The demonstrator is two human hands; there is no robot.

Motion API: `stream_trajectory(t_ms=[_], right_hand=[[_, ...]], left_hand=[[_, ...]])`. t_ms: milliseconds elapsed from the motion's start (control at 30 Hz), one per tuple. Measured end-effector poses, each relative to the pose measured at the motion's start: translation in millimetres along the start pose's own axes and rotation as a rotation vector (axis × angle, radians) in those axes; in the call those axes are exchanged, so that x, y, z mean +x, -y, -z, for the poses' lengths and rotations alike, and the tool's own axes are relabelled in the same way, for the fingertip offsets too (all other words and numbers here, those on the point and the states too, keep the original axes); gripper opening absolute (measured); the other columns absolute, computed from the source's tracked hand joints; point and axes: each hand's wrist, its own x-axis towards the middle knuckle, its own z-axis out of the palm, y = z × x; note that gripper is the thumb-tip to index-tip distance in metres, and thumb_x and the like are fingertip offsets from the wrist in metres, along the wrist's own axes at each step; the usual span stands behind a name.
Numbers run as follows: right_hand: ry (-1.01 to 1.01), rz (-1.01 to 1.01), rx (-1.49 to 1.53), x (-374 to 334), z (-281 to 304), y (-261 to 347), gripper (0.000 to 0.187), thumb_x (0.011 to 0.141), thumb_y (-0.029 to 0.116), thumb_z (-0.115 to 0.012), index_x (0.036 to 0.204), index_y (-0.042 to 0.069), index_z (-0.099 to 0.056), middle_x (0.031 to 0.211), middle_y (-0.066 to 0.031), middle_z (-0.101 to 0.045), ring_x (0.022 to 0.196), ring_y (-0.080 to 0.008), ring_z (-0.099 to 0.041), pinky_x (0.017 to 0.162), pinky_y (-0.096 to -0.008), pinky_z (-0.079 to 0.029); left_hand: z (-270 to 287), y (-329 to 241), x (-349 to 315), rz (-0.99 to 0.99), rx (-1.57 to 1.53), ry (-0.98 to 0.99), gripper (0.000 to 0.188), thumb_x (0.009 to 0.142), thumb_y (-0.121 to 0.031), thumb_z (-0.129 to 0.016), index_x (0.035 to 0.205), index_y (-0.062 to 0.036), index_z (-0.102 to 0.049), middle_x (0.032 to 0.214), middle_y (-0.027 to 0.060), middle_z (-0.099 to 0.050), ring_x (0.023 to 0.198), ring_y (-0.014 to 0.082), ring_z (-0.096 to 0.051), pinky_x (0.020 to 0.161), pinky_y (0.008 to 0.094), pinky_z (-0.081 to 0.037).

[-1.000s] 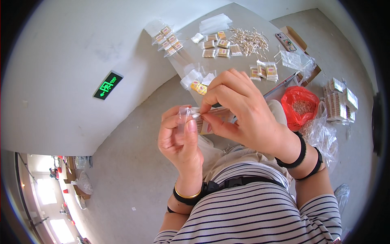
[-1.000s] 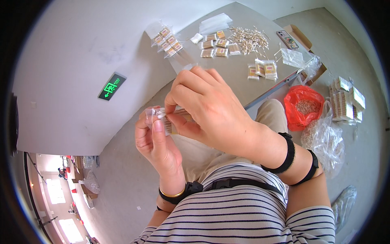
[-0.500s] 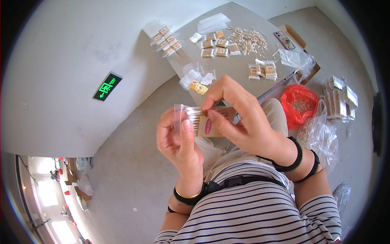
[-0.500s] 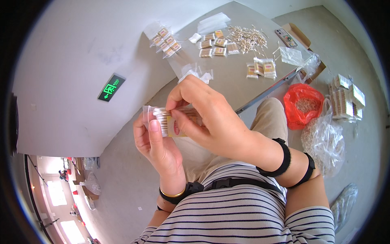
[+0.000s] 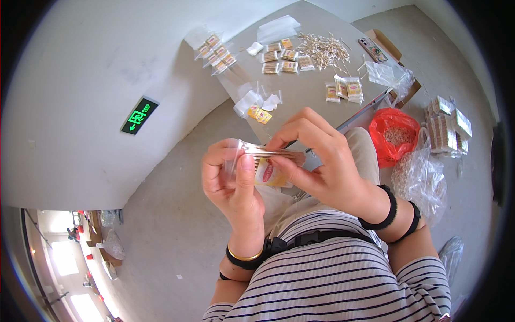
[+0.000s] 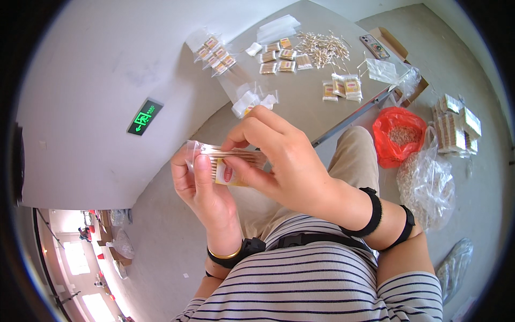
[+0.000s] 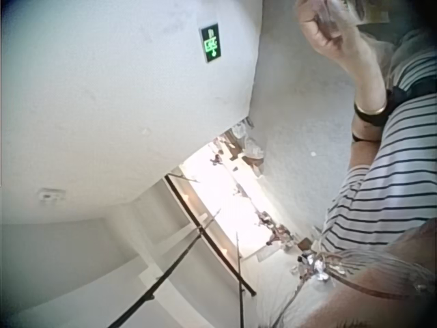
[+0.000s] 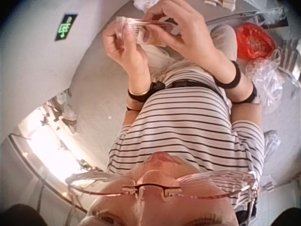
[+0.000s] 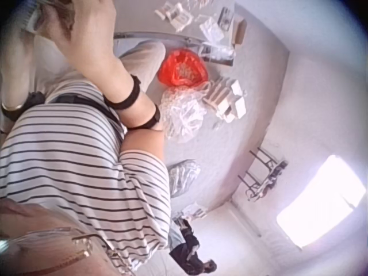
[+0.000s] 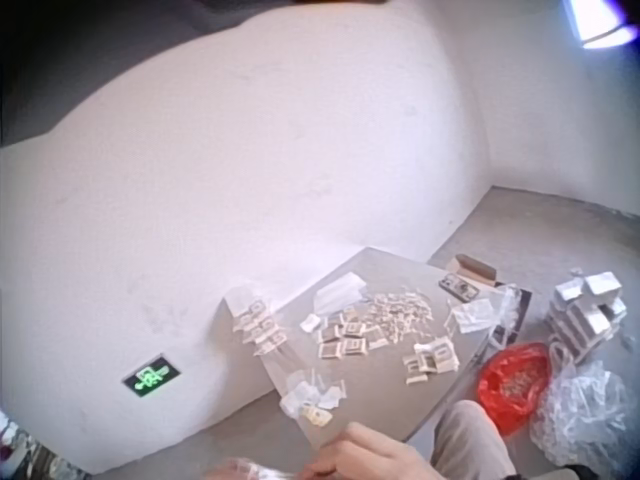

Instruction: Packing cotton swabs into small plastic bags.

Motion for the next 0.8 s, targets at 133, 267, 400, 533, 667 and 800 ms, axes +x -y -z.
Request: stream_trajectory(t_ms=[133,267,400,533,667,800], right_hand=[[-0.002,0.063,-0.071,5.6,0.0,-0.3,0.017,0.078,-0.001,-0.070,0.092,0.001,-0.061,0.086,-0.0096,-0.056,0.077,-0.0243,-0.064,0.064,-0.0329,-0.055],[0.021,0.024,-0.038,5.8,0.0,-0.6,0.015,0.079,-0.002,-0.069,0.091,0.001,-0.061,0.086,-0.0097,-0.056,0.077,-0.0254,-0.064,0.065,-0.0325,-0.055],[0.018,0.002,0.059,1.9,-3.1,-3.9,0.018,0.081,-0.002,-0.067,0.096,0.000,-0.058,0.088,-0.0104,-0.056,0.080,-0.0245,-0.063,0.069,-0.0317,-0.054],[0.018,0.007,0.119,-2.0,-2.5,-8.5,0.020,0.083,-0.001,-0.066,0.100,0.000,-0.057,0.092,-0.0105,-0.057,0.083,-0.0242,-0.062,0.075,-0.0325,-0.053],[0.036,-0.034,0.137,-10.5,2.5,-7.7,0.024,0.084,0.002,-0.068,0.106,0.000,-0.058,0.098,-0.0111,-0.061,0.087,-0.0248,-0.062,0.081,-0.0340,-0.051],[0.068,-0.080,0.181,-15.0,0.3,-8.9,0.030,0.085,0.005,-0.071,0.111,0.001,-0.060,0.101,-0.0111,-0.065,0.089,-0.0247,-0.063,0.081,-0.0340,-0.051]], left_hand=[[-1.7,0.6,-2.0,-0.084,0.109,0.065,0.011,0.092,-0.008,-0.065,0.102,-0.0064,-0.059,0.102,0.0028,-0.059,0.090,0.0117,-0.055,0.081,0.0275,-0.045],[-0.4,1.3,-2.0,-0.082,0.110,0.080,0.011,0.092,-0.006,-0.065,0.100,-0.0062,-0.058,0.101,0.0038,-0.059,0.091,0.0125,-0.055,0.082,0.0279,-0.045],[-7.2,-2.3,-1.6,-0.067,0.081,0.068,0.010,0.092,-0.008,-0.065,0.100,-0.0069,-0.058,0.100,0.0040,-0.058,0.092,0.0131,-0.055,0.083,0.0291,-0.045],[-3.5,-3.3,2.3,0.021,-0.040,-0.012,0.011,0.093,-0.015,-0.065,0.099,-0.0092,-0.059,0.101,0.0037,-0.059,0.096,0.0150,-0.058,0.088,0.0324,-0.047],[-0.6,-7.1,8.6,0.146,-0.210,-0.125,0.013,0.093,-0.013,-0.066,0.101,-0.0070,-0.059,0.104,0.0048,-0.060,0.095,0.0152,-0.060,0.095,0.0379,-0.050],[-0.1,-5.6,9.3,0.183,-0.193,-0.154,0.014,0.092,-0.015,-0.067,0.101,-0.0068,-0.060,0.102,0.0037,-0.061,0.094,0.0138,-0.061,0.097,0.0376,-0.049]])
